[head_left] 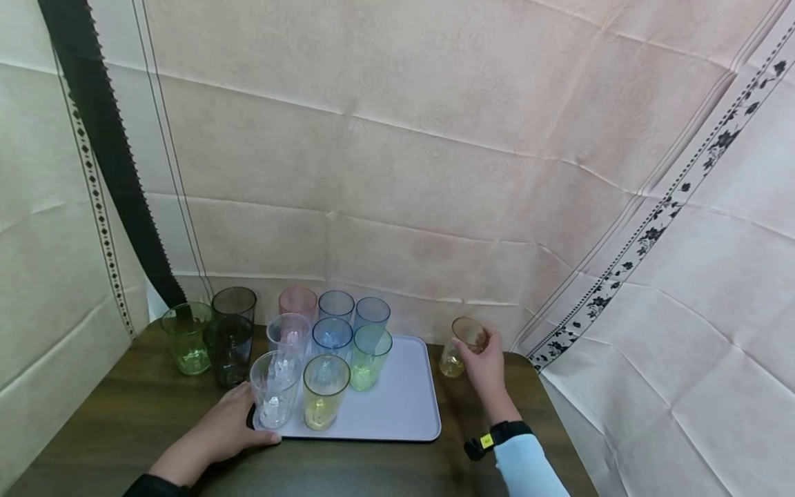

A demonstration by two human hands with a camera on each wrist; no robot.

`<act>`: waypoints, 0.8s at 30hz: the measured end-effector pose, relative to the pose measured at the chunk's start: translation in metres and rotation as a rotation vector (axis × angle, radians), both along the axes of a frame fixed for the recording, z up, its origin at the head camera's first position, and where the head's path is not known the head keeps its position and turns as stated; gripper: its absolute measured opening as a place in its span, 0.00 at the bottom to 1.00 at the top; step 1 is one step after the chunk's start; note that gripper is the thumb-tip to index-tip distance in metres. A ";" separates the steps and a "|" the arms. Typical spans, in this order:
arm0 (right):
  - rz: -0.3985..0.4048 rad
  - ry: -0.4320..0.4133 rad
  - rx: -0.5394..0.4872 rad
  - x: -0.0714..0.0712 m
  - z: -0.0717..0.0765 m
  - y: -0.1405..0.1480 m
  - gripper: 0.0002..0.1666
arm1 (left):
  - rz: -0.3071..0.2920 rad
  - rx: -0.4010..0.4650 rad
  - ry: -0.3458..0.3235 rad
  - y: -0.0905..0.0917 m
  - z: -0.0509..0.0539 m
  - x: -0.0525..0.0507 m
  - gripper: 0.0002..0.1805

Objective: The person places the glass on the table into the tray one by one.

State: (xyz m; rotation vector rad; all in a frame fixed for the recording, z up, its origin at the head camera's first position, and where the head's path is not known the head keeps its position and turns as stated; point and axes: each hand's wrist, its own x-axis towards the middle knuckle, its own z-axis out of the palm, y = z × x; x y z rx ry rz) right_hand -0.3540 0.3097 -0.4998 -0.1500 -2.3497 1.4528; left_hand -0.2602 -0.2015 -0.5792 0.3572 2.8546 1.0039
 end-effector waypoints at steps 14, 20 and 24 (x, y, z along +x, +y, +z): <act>0.132 -0.089 0.016 0.079 0.016 -0.045 0.49 | -0.007 -0.008 0.028 -0.001 -0.001 0.000 0.69; 0.163 -0.102 0.022 0.089 0.016 -0.062 0.49 | -0.009 -0.010 0.037 0.000 -0.002 -0.001 0.69; 0.199 -0.095 0.007 0.094 0.015 -0.077 0.48 | -0.012 -0.013 0.043 -0.001 -0.004 -0.001 0.69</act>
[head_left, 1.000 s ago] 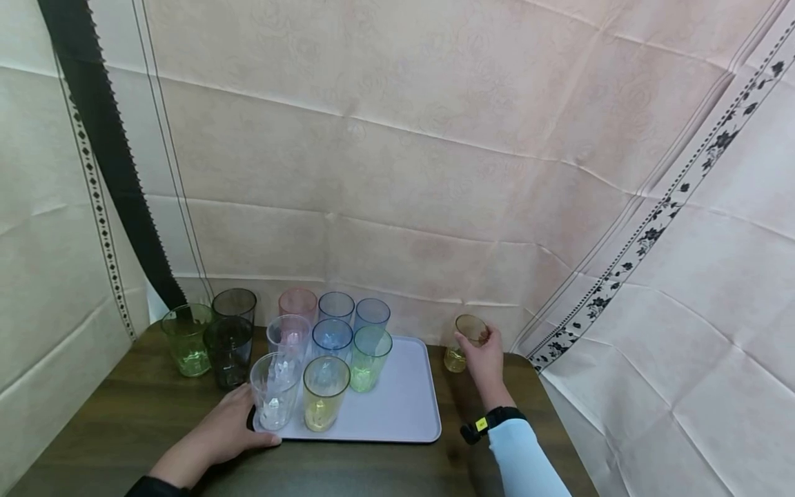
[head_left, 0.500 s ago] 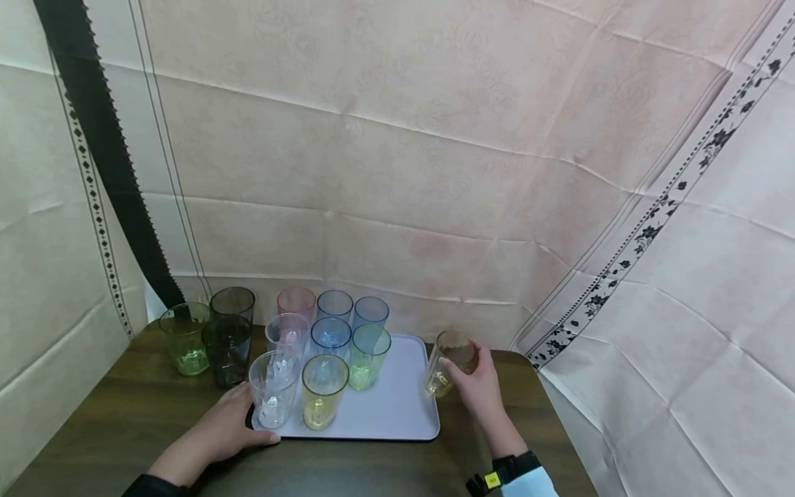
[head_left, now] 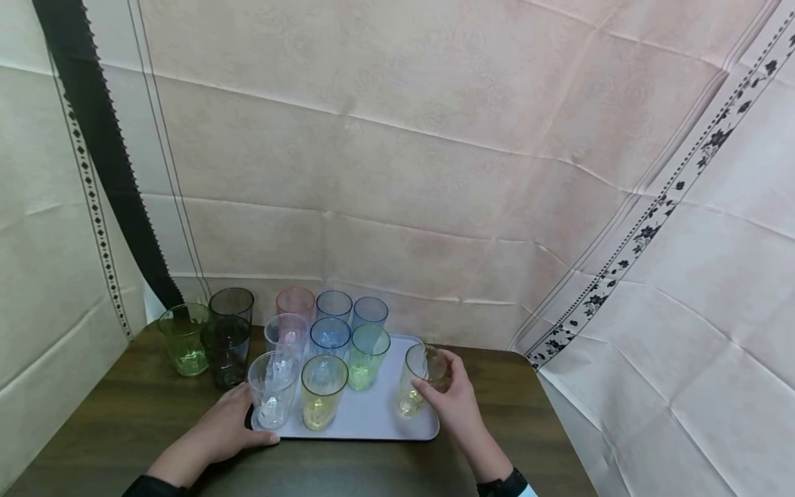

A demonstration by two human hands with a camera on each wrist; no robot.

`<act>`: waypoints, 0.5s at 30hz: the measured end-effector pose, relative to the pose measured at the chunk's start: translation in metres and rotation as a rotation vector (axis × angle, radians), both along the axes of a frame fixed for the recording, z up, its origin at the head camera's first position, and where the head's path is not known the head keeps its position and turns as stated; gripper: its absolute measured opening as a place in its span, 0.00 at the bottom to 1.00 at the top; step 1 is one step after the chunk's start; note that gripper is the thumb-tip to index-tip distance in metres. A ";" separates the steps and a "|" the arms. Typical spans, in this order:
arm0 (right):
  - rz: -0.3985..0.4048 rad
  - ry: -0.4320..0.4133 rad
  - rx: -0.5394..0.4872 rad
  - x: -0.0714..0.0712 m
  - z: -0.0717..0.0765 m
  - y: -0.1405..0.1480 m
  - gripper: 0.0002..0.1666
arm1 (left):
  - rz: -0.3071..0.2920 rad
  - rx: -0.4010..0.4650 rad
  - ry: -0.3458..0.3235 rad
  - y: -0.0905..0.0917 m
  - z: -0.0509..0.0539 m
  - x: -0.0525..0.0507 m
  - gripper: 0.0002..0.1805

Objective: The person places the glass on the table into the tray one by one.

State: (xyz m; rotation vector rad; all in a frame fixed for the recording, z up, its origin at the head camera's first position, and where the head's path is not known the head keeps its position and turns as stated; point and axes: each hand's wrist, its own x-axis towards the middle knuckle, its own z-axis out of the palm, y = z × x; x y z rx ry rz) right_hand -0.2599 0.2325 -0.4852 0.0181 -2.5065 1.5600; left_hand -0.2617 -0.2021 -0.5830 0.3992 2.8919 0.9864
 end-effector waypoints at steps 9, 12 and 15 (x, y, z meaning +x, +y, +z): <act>0.150 0.053 -0.056 0.010 -0.010 -0.039 0.46 | 0.005 -0.006 -0.001 0.000 0.000 -0.001 0.69; 0.172 0.053 -0.053 0.012 -0.013 -0.049 0.46 | 0.002 -0.005 0.000 0.001 -0.001 -0.001 0.69; 0.186 0.052 -0.057 0.012 -0.016 -0.057 0.46 | 0.002 -0.005 0.004 0.001 0.000 -0.001 0.69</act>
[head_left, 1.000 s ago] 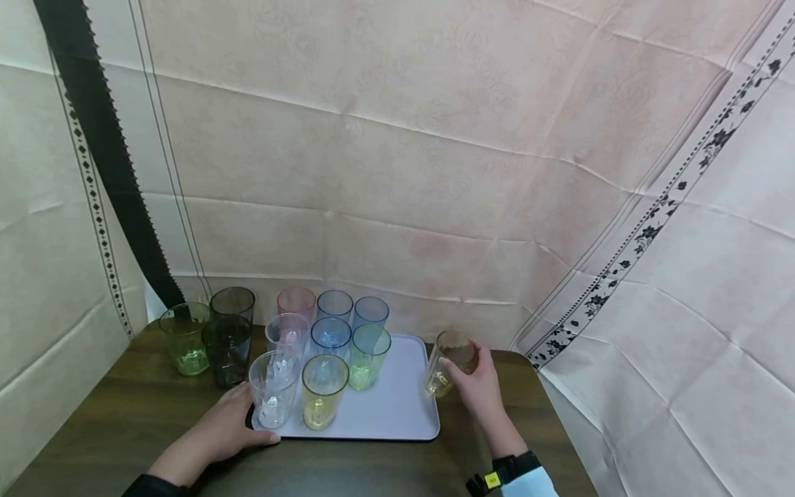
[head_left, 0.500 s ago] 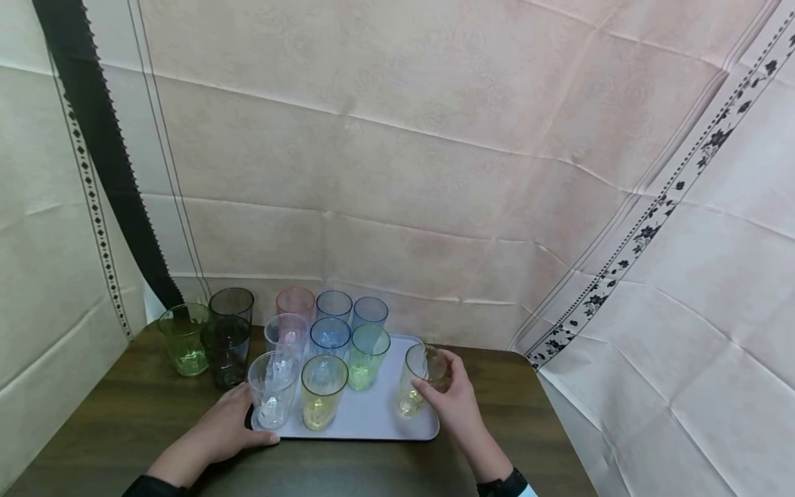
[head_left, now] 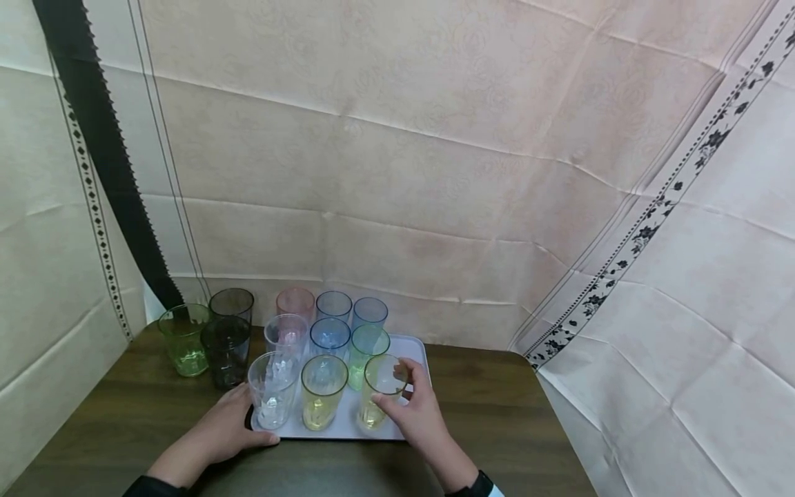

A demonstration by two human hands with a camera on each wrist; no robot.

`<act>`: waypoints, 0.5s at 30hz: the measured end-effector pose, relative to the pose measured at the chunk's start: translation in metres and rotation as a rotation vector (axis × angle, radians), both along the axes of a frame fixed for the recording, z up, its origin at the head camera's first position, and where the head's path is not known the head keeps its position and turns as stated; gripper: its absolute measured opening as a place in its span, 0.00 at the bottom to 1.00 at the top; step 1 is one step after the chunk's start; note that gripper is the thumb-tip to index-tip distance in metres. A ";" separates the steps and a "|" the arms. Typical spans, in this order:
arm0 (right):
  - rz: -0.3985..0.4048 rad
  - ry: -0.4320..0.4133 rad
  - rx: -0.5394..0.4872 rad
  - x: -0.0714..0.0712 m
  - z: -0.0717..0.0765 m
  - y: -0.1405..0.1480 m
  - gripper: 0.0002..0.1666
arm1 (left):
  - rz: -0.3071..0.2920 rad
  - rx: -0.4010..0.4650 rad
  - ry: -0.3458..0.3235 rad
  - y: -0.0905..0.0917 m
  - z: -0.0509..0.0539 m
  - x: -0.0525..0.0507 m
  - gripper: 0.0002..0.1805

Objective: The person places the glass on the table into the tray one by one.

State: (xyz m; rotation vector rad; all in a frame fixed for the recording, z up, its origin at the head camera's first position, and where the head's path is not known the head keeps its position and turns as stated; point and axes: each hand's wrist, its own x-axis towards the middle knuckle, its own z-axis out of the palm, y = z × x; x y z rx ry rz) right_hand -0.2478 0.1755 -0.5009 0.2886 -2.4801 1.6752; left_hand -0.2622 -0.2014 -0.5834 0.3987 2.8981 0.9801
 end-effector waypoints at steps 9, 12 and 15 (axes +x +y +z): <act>-0.004 -0.025 0.020 -0.001 -0.009 -0.014 0.49 | 0.002 0.006 -0.004 0.000 0.001 0.002 0.68; -0.001 -0.048 0.017 -0.002 -0.009 -0.016 0.50 | 0.003 0.007 -0.007 0.000 0.000 0.002 0.69; 0.003 -0.066 0.003 -0.002 -0.009 -0.017 0.50 | 0.005 0.001 -0.012 0.000 0.000 0.001 0.69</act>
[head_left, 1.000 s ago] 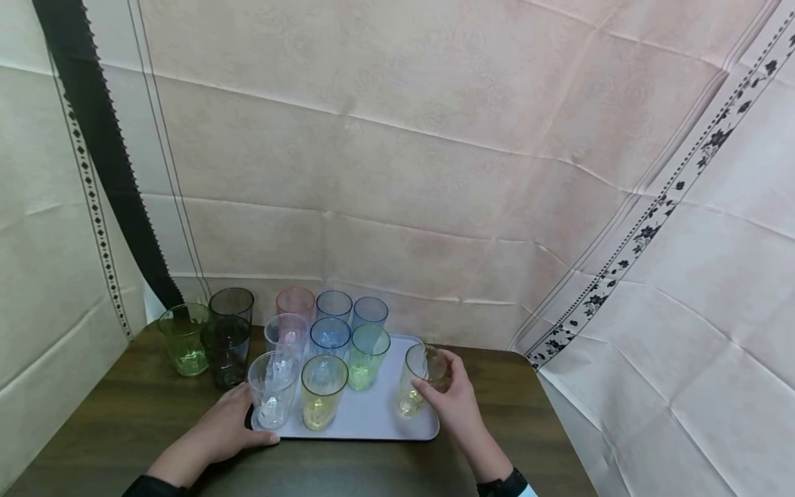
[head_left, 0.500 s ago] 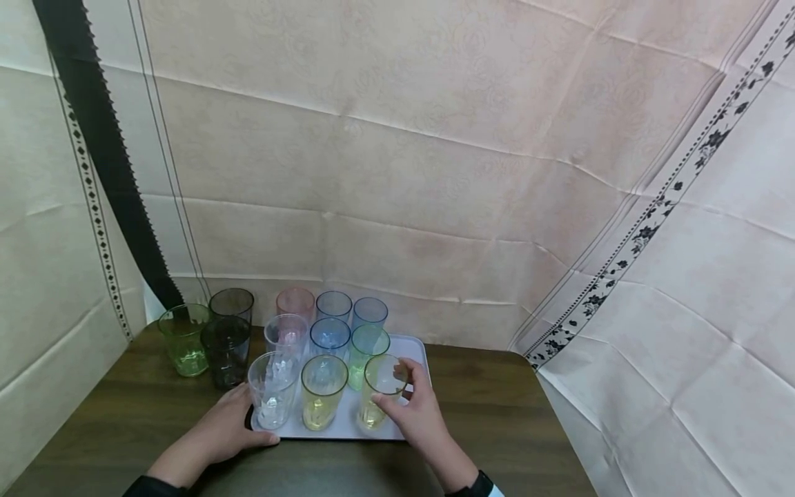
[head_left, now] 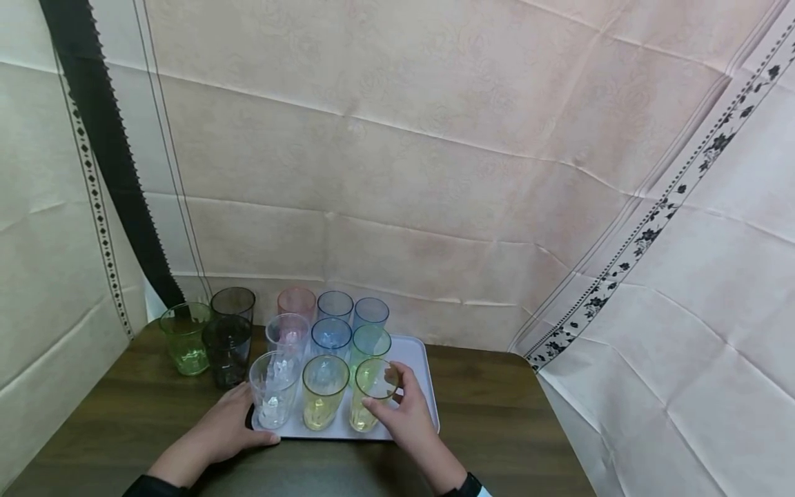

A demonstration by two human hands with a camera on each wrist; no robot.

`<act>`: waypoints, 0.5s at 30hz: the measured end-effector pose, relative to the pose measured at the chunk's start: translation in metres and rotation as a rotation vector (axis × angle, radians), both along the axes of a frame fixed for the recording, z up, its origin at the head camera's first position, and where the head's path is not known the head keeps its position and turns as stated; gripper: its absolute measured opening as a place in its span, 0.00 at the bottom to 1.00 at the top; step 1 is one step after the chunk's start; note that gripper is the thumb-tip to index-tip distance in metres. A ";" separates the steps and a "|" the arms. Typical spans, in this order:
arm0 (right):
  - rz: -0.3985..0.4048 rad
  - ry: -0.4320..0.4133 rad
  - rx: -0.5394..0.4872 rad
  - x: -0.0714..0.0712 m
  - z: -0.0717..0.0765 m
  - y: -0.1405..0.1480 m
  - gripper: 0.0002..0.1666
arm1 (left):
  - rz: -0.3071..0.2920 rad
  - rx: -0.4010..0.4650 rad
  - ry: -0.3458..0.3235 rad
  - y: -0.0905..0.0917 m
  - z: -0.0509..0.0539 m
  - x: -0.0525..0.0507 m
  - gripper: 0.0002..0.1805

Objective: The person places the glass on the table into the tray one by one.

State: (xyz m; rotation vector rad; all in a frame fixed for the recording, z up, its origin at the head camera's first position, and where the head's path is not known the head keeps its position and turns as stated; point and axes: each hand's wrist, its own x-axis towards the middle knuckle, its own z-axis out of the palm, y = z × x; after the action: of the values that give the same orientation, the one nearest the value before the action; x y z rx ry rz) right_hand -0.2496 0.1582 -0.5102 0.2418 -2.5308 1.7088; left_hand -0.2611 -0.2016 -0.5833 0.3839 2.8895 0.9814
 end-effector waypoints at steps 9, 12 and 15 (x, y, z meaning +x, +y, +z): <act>0.017 -0.014 -0.007 0.000 -0.003 -0.002 0.50 | 0.007 -0.008 -0.013 0.001 0.002 0.001 0.70; 0.022 -0.017 0.001 0.000 -0.004 -0.002 0.50 | 0.009 -0.015 -0.009 0.001 0.002 0.001 0.70; 0.022 -0.016 0.005 0.000 -0.004 -0.002 0.50 | 0.011 -0.016 -0.007 0.001 0.002 0.001 0.70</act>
State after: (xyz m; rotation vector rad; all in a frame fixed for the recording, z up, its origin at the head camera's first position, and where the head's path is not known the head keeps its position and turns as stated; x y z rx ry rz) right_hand -0.2501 0.1558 -0.5143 0.2583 -2.5539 1.7195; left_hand -0.2596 -0.2004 -0.5812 0.3635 2.8947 0.9591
